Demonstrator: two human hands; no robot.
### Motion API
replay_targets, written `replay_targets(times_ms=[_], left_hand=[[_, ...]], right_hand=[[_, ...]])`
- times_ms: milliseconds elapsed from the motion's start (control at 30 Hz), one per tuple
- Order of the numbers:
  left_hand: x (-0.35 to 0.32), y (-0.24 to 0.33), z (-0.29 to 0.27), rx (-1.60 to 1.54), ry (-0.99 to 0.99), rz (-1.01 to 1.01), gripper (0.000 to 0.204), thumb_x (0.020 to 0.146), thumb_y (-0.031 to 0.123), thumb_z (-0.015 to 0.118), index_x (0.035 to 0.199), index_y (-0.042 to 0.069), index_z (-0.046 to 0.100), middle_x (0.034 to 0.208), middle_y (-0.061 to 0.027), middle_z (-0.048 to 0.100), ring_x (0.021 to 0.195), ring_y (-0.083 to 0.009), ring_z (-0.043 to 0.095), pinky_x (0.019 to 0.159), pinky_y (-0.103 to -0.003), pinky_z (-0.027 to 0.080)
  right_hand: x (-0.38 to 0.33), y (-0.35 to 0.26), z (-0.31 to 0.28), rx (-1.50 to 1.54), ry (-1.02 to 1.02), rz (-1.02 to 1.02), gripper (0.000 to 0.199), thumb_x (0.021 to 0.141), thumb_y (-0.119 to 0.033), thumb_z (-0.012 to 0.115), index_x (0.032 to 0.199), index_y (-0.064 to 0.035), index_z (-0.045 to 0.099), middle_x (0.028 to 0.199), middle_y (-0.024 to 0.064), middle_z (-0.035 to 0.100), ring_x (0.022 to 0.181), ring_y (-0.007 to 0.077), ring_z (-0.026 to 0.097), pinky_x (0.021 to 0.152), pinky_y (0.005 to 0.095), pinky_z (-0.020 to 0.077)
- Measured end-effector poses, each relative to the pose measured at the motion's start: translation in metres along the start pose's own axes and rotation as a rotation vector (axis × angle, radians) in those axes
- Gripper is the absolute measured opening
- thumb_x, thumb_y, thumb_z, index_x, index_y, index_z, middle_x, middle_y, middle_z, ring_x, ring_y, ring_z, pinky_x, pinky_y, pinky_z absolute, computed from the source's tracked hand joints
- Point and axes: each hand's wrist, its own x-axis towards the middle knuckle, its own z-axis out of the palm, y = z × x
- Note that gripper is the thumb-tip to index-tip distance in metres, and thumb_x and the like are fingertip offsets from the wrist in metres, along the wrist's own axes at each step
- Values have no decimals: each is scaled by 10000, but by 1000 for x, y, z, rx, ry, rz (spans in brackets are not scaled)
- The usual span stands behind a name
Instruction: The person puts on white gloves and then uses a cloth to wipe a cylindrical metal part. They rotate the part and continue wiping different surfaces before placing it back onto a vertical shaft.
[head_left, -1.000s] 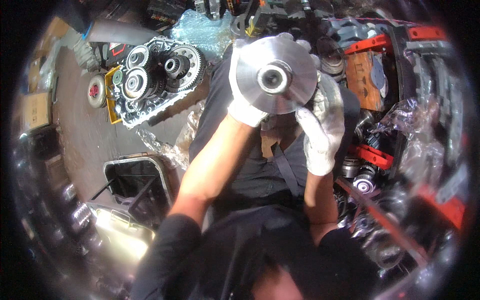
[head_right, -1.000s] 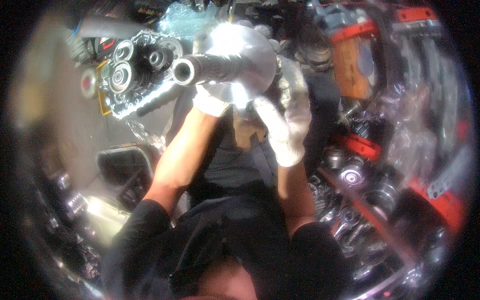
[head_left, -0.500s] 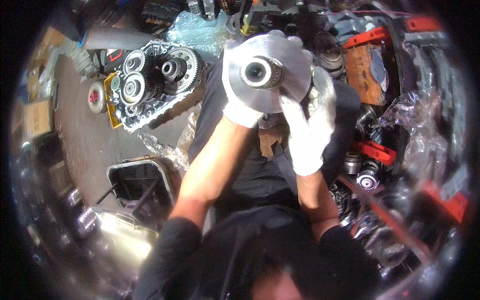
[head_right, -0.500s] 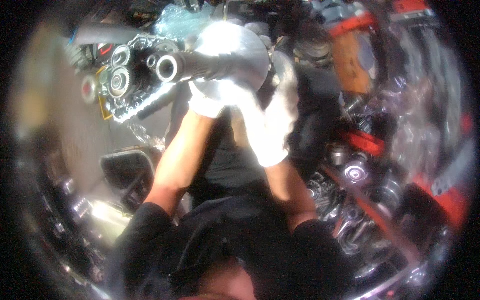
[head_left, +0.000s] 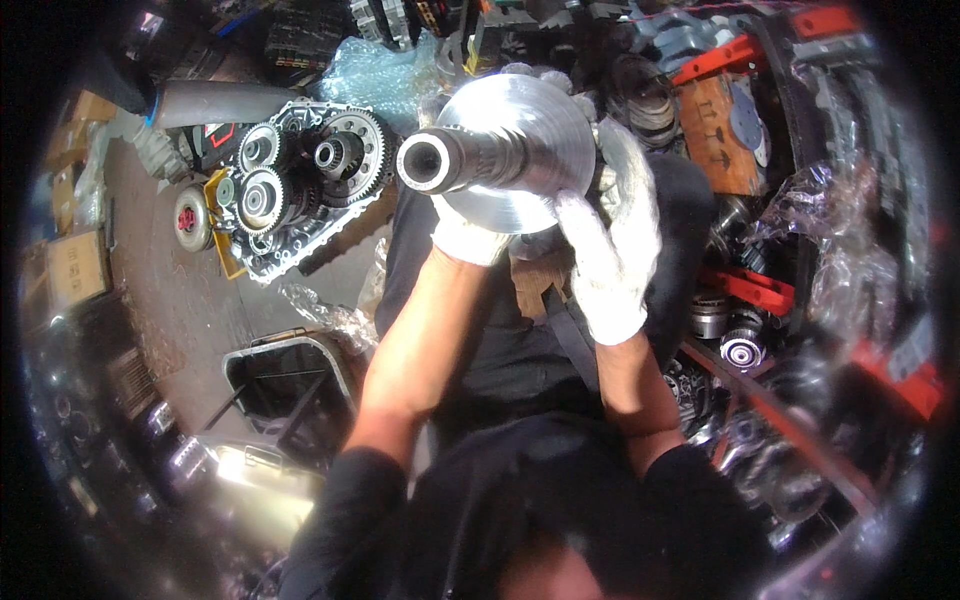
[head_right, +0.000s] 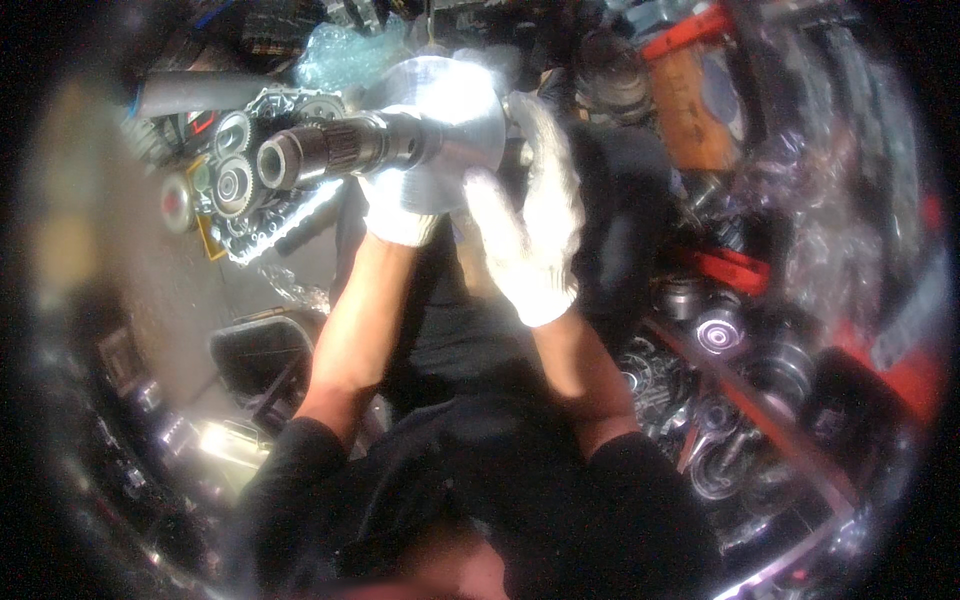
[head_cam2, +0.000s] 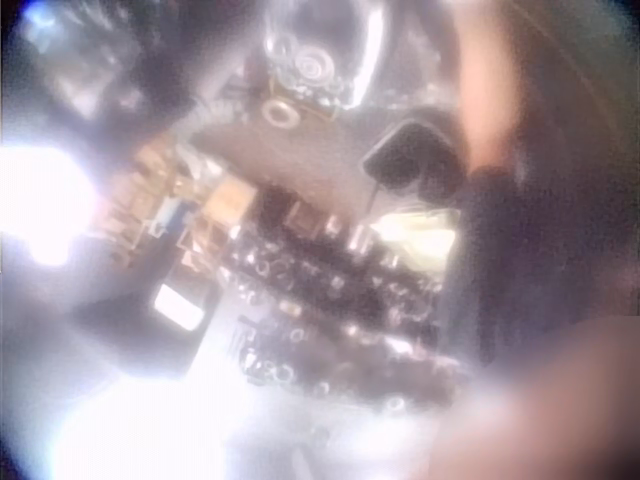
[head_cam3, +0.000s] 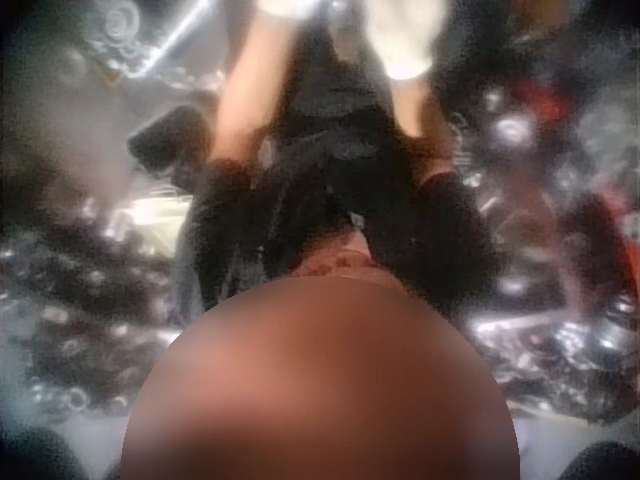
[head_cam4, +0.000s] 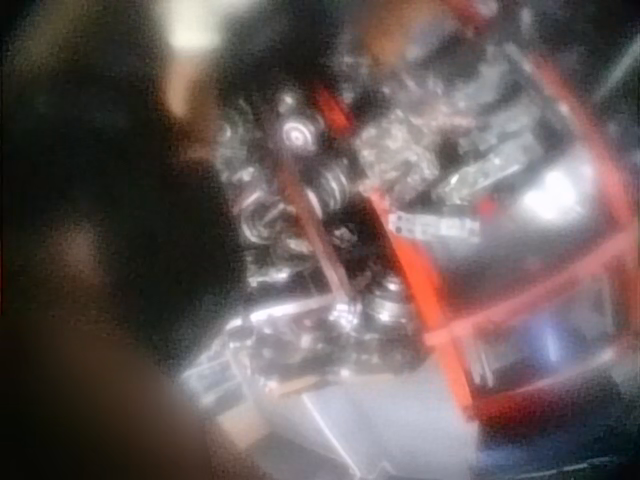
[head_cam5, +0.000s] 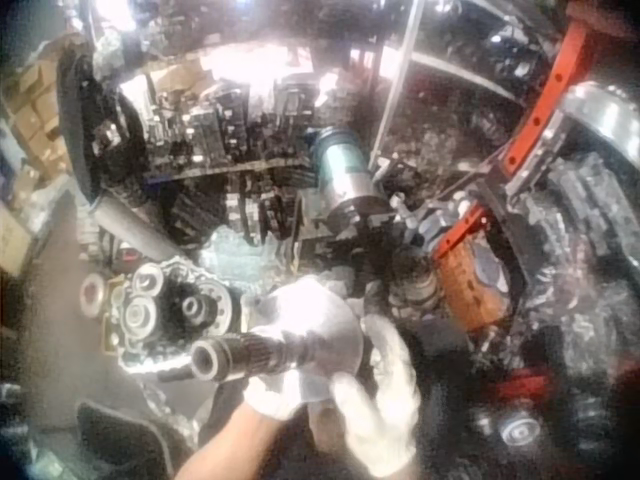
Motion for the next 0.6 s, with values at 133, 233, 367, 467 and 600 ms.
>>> replay_targets(times_ms=[133, 233, 367, 467, 600], left_hand=[[4, -6, 20, 373, 237, 64, 888, 963, 738, 591, 1516, 49, 500, 1521, -210, 548, 1423, -419, 525, 1232, -611, 408], [3, -9, 42, 462, 393, 30, 773, 995, 653, 602, 1457, 38, 534, 1387, -184, 596, 1283, -347, 577, 1132, -516, 462], [1, -9, 58, 333, 420, -77, 615, 1002, 537, 674, 1363, 46, 593, 1200, -134, 663, 1094, -254, 639, 991, -394, 535], [1, -9, 58, 301, 397, -81, 642, 1007, 554, 648, 1380, 38, 579, 1228, -146, 653, 1122, -269, 632, 1013, -411, 524], [0, -11, 51, 257, 370, -83, 677, 1013, 578, 614, 1403, 26, 561, 1265, -162, 640, 1159, -288, 621, 1043, -434, 509]], right_hand=[[-2, 1, -10, 95, -56, 26, 769, 948, -42, 739, 1621, 47, 378, 1590, 190, 519, 1465, 298, 515, 1231, 429, 403], [-2, 3, -15, 79, -78, 40, 796, 932, -40, 761, 1624, 43, 375, 1586, 186, 524, 1461, 290, 519, 1225, 427, 414], [-6, 4, -18, 71, -68, 95, 843, 903, -43, 803, 1625, 35, 376, 1578, 182, 531, 1449, 287, 529, 1214, 427, 430], [-9, 7, -19, -7, -50, 54, 853, 889, -35, 820, 1621, 32, 386, 1572, 179, 538, 1435, 287, 541, 1208, 425, 439], [-7, 13, -25, -75, -86, -57, 841, 881, -41, 834, 1607, 25, 415, 1564, 178, 545, 1418, 286, 556, 1188, 422, 465]])
